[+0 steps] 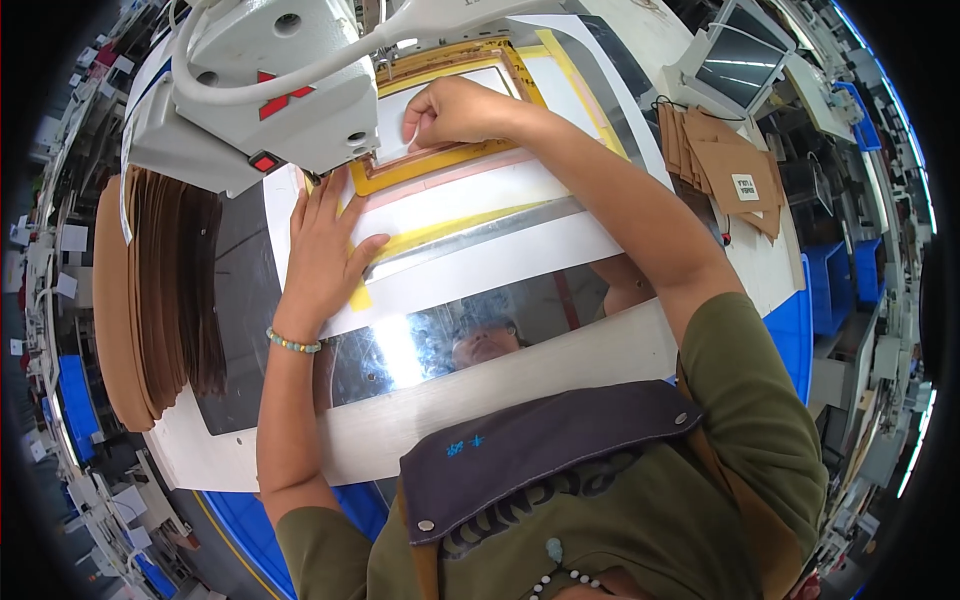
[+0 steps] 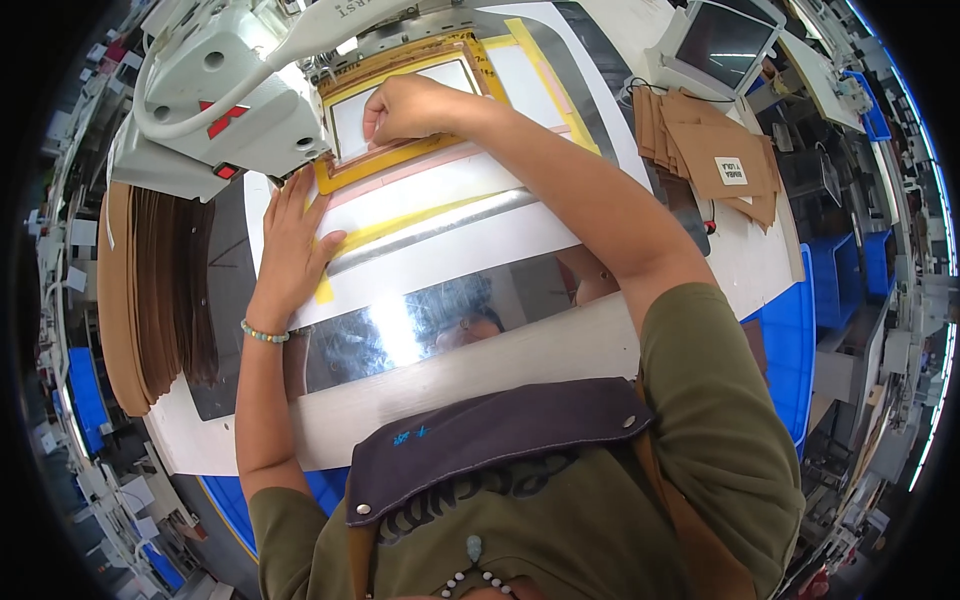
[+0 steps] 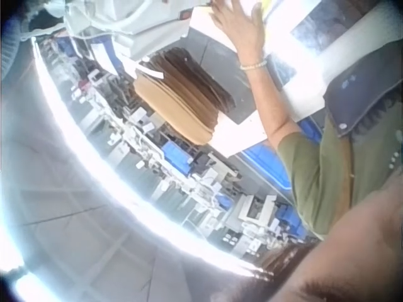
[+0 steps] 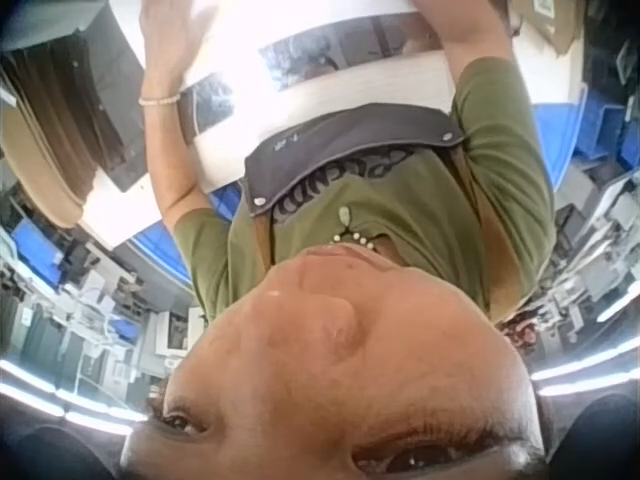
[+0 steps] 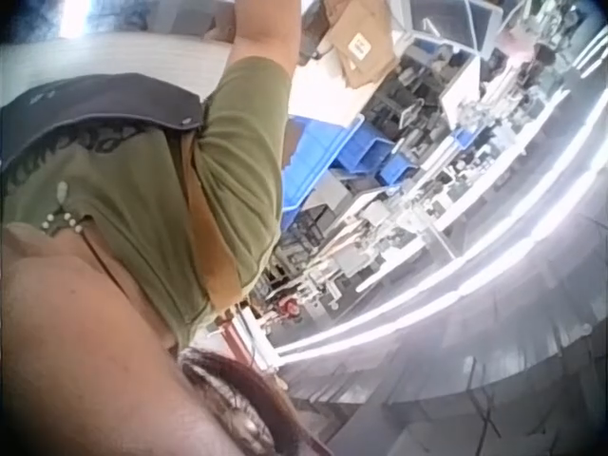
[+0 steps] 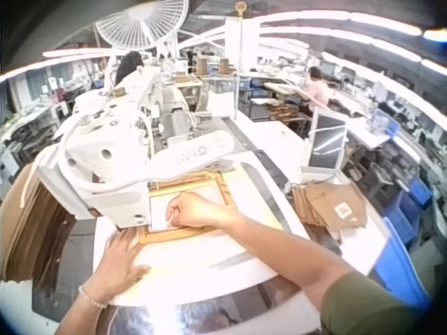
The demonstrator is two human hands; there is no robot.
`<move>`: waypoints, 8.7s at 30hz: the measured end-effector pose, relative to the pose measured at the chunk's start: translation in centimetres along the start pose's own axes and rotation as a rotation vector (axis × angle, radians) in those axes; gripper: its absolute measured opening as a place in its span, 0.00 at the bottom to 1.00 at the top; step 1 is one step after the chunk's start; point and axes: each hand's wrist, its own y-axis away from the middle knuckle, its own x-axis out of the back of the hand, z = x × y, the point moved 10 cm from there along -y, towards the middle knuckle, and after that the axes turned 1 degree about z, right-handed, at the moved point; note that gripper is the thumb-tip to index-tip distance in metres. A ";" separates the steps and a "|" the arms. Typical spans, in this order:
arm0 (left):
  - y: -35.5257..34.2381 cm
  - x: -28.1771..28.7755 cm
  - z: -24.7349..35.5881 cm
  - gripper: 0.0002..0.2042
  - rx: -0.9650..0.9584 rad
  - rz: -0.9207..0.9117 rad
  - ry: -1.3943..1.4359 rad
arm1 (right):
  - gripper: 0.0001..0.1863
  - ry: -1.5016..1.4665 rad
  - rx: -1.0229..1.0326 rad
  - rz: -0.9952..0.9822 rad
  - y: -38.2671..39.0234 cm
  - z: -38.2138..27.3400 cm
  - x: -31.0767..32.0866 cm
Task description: Operating an industrial sewing machine to attach brand patches onto leather or fabric panels.
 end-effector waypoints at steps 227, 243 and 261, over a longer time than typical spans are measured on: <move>3.7 5.9 -4.4 0.20 0.155 0.112 0.259 | 0.05 0.262 -0.140 0.729 34.7 11.1 26.7; -3.6 0.4 -5.9 0.20 0.065 0.023 0.154 | 0.12 0.993 0.570 0.493 4.6 -5.1 1.8; -7.6 -0.3 -3.6 0.20 -0.096 -0.008 0.392 | 0.20 0.556 0.714 0.473 4.4 -3.5 -0.7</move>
